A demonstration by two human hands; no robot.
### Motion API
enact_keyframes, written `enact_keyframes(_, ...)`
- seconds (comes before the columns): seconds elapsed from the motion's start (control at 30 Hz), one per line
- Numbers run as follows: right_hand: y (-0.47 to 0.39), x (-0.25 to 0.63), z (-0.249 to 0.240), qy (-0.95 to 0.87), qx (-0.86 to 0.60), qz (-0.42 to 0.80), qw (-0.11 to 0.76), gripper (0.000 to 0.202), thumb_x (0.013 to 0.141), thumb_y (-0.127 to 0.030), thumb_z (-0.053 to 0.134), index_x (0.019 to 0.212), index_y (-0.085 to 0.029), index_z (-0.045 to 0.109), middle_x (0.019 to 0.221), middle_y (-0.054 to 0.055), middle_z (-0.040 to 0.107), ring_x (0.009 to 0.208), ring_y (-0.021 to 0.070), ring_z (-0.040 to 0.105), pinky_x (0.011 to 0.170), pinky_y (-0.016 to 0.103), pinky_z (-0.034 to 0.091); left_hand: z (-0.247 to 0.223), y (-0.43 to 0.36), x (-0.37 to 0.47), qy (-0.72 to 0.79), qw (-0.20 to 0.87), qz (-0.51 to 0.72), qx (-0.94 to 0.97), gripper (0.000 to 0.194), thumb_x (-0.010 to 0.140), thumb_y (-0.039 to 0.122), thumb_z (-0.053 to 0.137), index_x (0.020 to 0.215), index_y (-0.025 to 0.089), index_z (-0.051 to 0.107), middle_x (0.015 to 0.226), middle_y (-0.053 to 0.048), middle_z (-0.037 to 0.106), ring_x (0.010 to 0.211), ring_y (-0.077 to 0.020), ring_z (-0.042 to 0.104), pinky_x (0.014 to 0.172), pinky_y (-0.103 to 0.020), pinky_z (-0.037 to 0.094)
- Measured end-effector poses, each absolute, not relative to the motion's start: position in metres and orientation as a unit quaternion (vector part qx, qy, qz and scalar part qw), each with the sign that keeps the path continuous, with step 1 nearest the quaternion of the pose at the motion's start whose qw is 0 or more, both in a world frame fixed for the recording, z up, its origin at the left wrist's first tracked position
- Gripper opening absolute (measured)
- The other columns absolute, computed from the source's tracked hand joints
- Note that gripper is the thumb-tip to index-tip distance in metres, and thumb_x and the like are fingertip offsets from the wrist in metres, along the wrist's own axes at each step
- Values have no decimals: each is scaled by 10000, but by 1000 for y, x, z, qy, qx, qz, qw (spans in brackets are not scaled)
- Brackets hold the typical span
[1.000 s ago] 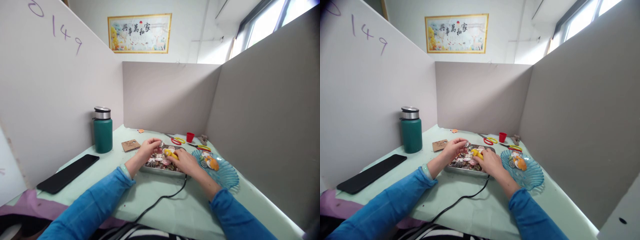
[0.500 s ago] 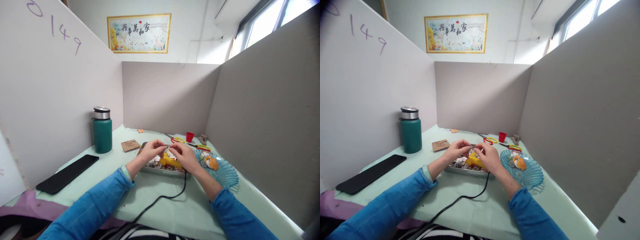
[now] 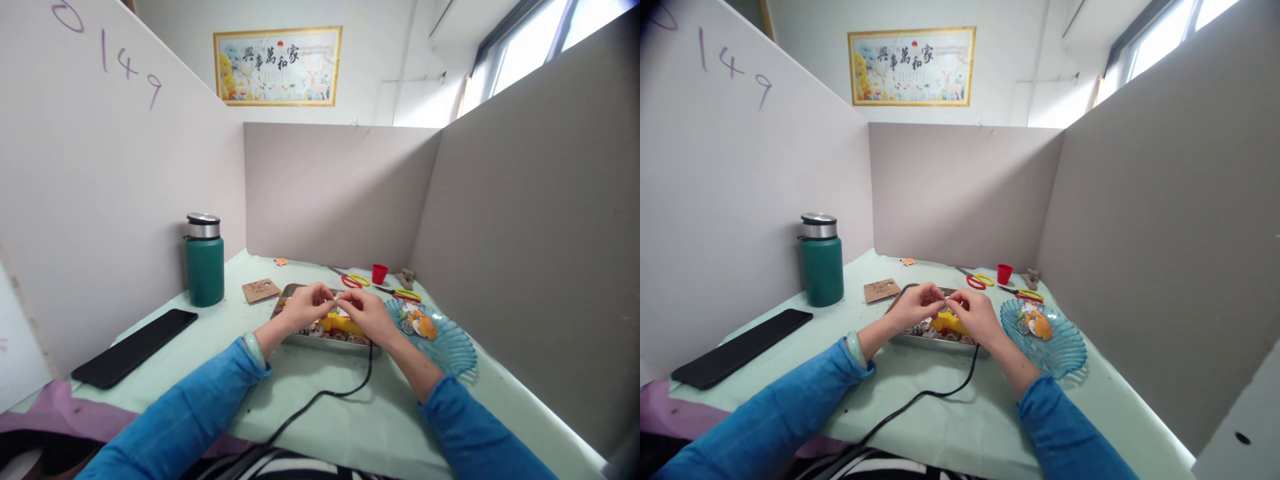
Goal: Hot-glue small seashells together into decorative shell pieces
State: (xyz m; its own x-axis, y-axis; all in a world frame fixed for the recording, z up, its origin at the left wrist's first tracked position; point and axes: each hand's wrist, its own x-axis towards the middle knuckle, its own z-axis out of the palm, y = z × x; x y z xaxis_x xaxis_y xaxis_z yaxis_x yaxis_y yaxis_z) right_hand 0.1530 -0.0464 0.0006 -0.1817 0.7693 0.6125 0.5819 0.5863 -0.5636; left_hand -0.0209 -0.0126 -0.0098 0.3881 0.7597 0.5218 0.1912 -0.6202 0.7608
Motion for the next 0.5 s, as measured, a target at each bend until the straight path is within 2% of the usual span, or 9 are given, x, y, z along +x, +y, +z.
enact_keyframes(0.33, -46, 155, -1, -786, -417, 60, 452, 150, 828, -281, 492, 771, -185, 590, 677, 0, 571, 609, 123, 498, 570, 234, 378, -10, -8, -23, 281, 379, 432, 768, 302, 753, 424, 574, 837, 136, 545, 681, -9, 571, 526, -94, 565, 479, -192, 430)
enact_keyframes(0.5, -48, 155, -1, -809, -379, 16, 450, 132, 852, -252, 465, 797, -193, 569, 731, 16, 569, 673, 138, 511, 627, 249, 398, -9, -6, -25, 279, 415, 431, 751, 321, 753, 442, 571, 823, 129, 552, 622, -5, 561, 504, -93, 553, 458, -183, 415)
